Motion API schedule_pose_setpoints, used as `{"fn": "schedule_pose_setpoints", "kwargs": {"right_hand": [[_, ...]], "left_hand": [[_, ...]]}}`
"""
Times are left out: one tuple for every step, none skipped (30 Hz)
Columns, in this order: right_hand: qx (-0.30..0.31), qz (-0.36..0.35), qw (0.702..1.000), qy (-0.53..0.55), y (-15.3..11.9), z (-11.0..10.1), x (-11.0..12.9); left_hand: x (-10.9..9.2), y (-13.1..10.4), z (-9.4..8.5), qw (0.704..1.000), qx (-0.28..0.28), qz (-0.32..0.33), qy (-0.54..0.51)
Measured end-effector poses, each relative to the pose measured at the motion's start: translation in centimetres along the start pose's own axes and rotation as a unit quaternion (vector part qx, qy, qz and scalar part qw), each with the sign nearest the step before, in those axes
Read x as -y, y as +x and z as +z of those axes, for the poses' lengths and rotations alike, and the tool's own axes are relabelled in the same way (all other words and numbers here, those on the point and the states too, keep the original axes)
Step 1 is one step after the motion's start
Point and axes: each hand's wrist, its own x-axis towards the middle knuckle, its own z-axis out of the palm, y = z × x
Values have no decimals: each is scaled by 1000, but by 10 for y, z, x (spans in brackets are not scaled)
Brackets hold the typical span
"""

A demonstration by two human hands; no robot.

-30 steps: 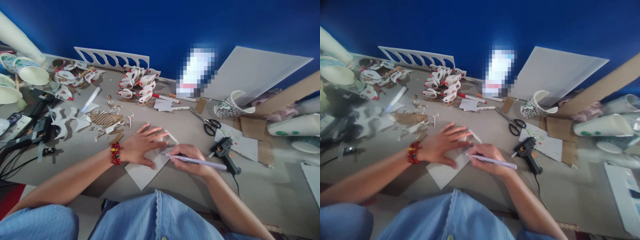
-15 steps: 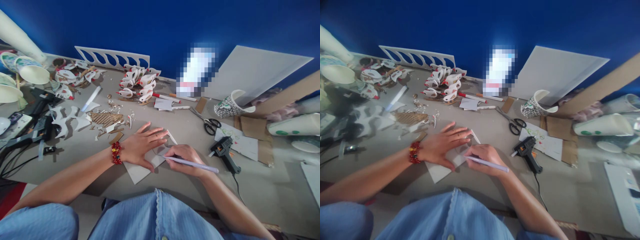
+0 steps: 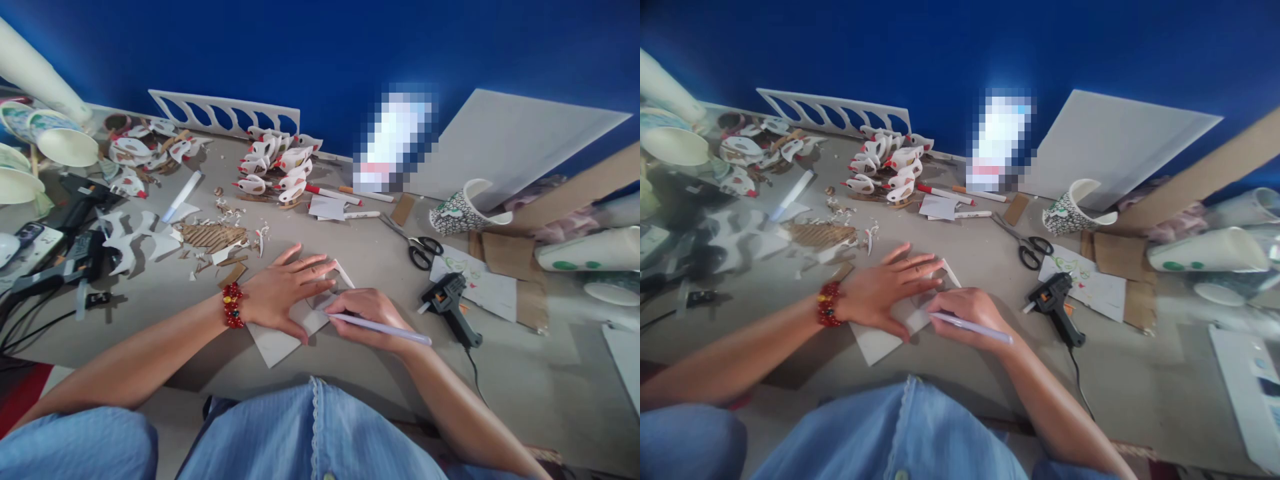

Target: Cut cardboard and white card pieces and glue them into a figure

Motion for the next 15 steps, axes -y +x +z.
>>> {"fn": "schedule_pose_setpoints", "kwargs": {"right_hand": [[3, -4, 1000, 0, 0, -1, 0], [6, -7, 1000, 2, 0, -2, 0], [8, -11, 1000, 3, 0, -3, 0], [10, -14, 1000, 5, 0, -3, 0], [11, -17, 1000, 6, 1, -4, 0], [11, -18, 1000, 6, 1, -4, 1], [13, -19, 1000, 7, 1, -5, 1], [14, -20, 1000, 8, 2, -5, 1], [14, -22, 1000, 9, 2, -5, 2], [16, -23, 1000, 10, 2, -5, 1], [18, -24, 999, 12, 2, -5, 1], [19, -23, 999, 13, 1, -6, 1], [21, -21, 999, 15, 1, -6, 0], [24, -18, 999, 16, 0, -7, 0], [25, -14, 999, 17, 0, -7, -1]], "left_hand": [[0, 0, 0, 1000, 1, -1, 0], [0, 0, 0, 1000, 1, -2, -1], [0, 0, 0, 1000, 1, -3, -2], [0, 0, 0, 1000, 1, -3, -3], [0, 0, 0, 1000, 3, -3, -4], [0, 0, 0, 1000, 4, -3, -4], [0, 0, -1, 1000, 6, -4, -5], [0, 0, -1, 1000, 8, -5, -5], [0, 0, -1, 1000, 10, -6, -6], [0, 0, -1, 1000, 10, -6, -7], [0, 0, -1, 1000, 9, -7, -8], [0, 0, -1, 1000, 8, -7, -10], [0, 0, -1, 1000, 6, -6, -11], [0, 0, -1, 1000, 5, -6, -12], [0, 0, -1, 1000, 6, -6, -12]]}}
